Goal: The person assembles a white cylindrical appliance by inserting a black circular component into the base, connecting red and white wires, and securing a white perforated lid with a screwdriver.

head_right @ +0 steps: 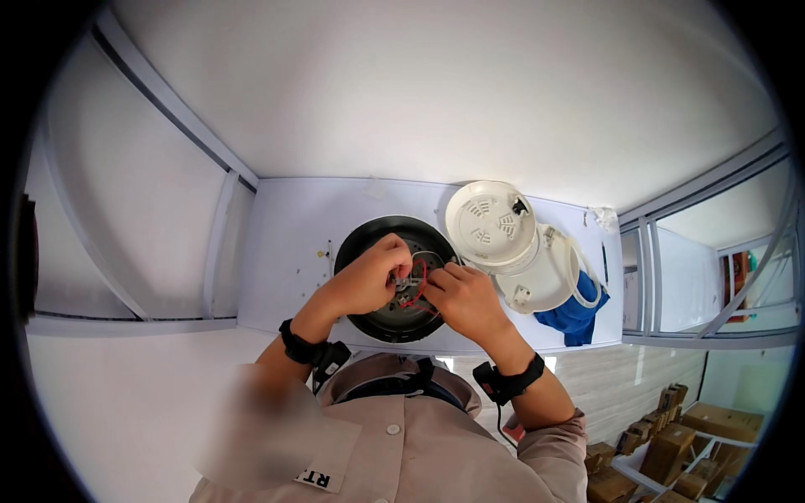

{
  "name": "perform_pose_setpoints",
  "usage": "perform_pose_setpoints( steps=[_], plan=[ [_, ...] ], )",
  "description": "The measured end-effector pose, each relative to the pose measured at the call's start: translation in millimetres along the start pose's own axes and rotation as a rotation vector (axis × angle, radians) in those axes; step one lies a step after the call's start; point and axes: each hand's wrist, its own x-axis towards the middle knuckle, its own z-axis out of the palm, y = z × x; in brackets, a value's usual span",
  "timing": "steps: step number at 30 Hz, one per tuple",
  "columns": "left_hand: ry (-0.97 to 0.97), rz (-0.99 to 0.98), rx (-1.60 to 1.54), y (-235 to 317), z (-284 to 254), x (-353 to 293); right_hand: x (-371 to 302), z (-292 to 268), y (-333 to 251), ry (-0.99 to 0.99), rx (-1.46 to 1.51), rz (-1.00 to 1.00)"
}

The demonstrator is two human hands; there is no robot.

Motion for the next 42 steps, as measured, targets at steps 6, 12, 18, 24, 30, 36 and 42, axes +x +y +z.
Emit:
perform_pose_setpoints(
  steps=[6, 12, 18, 24, 30, 36, 42],
  plan=[
    [0.044, 0.031, 0.028, -4, 5, -1, 0, -3, 1, 0.010, 0.045, 0.074],
    [0.100, 0.051, -0.044, -13, 7, -2, 1, 1, -3, 0.068, 0.100, 0.163],
    [0.087, 0.029, -0.044, -15, 7, -1, -2, 8, -1, 0.073, 0.127, 0.191],
    [0.140, -0.037, -0.023, -14, 14, -3, -1, 7, 2, 0.058, 0.168, 0.184],
    [0.331, 0.022, 0.371, -1, 16, -10, -2, 9, 5, 0.035, 0.179, 0.207],
    [0.199, -0.164, 0.359, 3, 11, -15, 0, 6, 2, 0.045, 0.219, 0.260],
    [0.187, -0.236, 0.210, -1, 13, -17, 1, 7, 1, 0.048, 0.237, 0.285]
  ],
)
